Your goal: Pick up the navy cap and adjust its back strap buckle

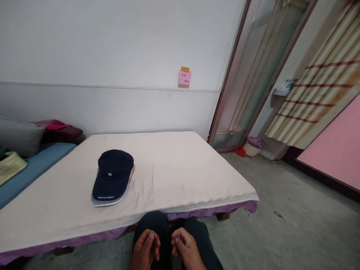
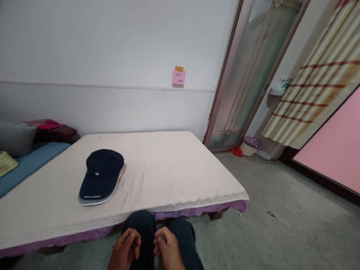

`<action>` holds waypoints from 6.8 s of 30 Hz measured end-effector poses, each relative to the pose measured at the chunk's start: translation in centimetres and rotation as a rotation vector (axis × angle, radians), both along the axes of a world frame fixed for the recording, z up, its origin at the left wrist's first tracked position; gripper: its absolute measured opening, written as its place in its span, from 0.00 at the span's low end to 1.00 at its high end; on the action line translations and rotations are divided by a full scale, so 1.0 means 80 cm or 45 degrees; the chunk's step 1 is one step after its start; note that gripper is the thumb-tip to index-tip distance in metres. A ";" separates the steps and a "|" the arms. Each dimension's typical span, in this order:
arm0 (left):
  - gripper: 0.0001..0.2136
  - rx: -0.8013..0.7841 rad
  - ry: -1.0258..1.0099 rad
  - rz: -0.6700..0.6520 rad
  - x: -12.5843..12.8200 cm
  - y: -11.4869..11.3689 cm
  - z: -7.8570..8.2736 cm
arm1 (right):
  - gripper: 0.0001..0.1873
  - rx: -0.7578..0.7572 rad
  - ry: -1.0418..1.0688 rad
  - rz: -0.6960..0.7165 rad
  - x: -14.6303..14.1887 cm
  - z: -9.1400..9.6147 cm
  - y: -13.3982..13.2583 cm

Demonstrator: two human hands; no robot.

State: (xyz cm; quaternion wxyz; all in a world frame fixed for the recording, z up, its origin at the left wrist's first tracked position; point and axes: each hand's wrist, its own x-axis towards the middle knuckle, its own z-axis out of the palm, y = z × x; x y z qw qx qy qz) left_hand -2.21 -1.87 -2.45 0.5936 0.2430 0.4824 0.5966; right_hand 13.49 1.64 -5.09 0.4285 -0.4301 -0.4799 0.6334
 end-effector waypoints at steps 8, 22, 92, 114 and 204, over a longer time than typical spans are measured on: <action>0.18 -0.014 0.016 -0.024 0.004 0.009 0.005 | 0.13 0.010 -0.039 -0.020 0.015 -0.011 -0.002; 0.18 -0.038 0.117 0.037 -0.007 0.005 -0.003 | 0.10 -0.030 -0.062 0.188 -0.019 -0.016 0.002; 0.34 0.278 0.102 0.021 -0.038 0.062 0.262 | 0.38 0.097 0.578 0.340 -0.002 0.287 0.115; 0.36 0.237 0.317 -0.186 -0.035 0.085 0.298 | 0.45 0.150 0.336 0.381 0.026 0.340 0.136; 0.07 -0.141 -0.109 1.238 -0.207 0.101 0.080 | 0.05 -0.006 -0.382 -0.056 0.016 0.015 0.162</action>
